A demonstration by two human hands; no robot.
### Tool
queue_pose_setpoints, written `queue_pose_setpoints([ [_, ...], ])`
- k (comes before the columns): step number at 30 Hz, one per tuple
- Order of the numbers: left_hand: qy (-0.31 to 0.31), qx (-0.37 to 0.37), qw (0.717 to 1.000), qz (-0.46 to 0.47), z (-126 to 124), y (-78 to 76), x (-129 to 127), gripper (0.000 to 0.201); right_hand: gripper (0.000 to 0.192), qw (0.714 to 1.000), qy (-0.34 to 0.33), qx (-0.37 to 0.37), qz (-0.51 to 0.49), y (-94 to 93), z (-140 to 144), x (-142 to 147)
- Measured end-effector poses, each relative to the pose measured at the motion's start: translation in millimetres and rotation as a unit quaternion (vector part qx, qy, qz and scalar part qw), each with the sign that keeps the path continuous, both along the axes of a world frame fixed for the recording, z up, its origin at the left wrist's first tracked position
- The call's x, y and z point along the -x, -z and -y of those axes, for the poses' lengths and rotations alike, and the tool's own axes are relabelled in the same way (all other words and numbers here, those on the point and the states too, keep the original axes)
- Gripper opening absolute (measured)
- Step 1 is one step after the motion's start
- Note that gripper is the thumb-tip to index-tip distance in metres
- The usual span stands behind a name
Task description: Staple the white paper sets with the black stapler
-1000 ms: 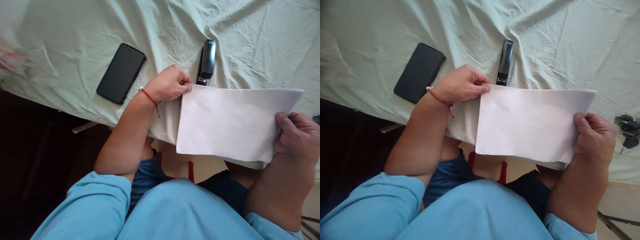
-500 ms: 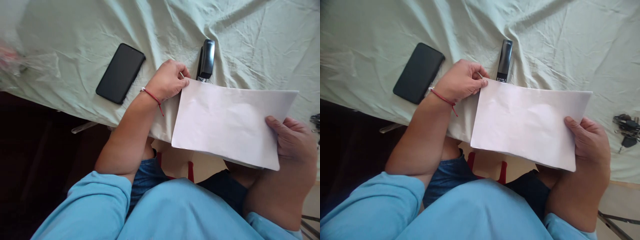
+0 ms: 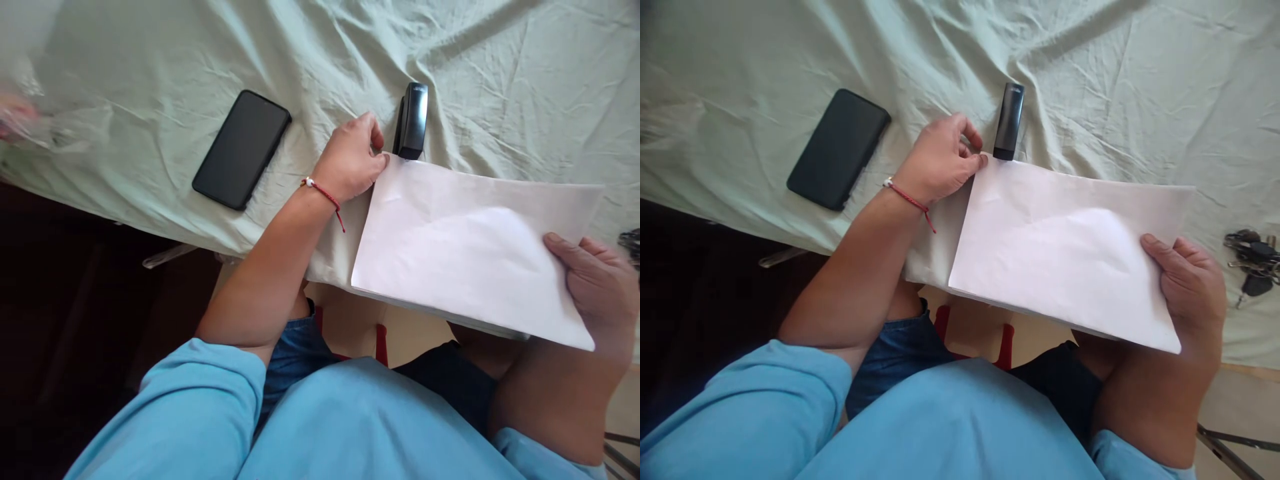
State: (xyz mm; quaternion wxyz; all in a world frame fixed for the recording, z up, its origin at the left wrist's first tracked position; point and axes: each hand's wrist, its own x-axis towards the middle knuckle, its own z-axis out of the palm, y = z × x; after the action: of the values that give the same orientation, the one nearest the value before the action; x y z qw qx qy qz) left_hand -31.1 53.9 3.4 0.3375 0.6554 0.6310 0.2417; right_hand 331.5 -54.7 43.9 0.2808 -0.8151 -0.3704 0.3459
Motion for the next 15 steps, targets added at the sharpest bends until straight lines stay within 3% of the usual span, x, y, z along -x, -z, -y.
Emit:
queue_pose_setpoints([
  [8, -0.054, -0.025, 0.994, 0.090, 0, 0.6, -7, 0.024, 0.052, 1.000, 0.003, 0.000, 0.014, 7.8, 0, -15],
  [12, -0.062, -0.147, 0.978, 0.131, -3, 2.0, -10, 0.023, 0.047, 1.000, -0.005, -0.001, 0.006, 4.2, 2, -9],
  [15, 0.003, -0.227, 0.957, 0.179, -3, 2.0, -10, 0.020, 0.047, 1.000, 0.001, -0.004, 0.000, 1.2, 2, -5],
])
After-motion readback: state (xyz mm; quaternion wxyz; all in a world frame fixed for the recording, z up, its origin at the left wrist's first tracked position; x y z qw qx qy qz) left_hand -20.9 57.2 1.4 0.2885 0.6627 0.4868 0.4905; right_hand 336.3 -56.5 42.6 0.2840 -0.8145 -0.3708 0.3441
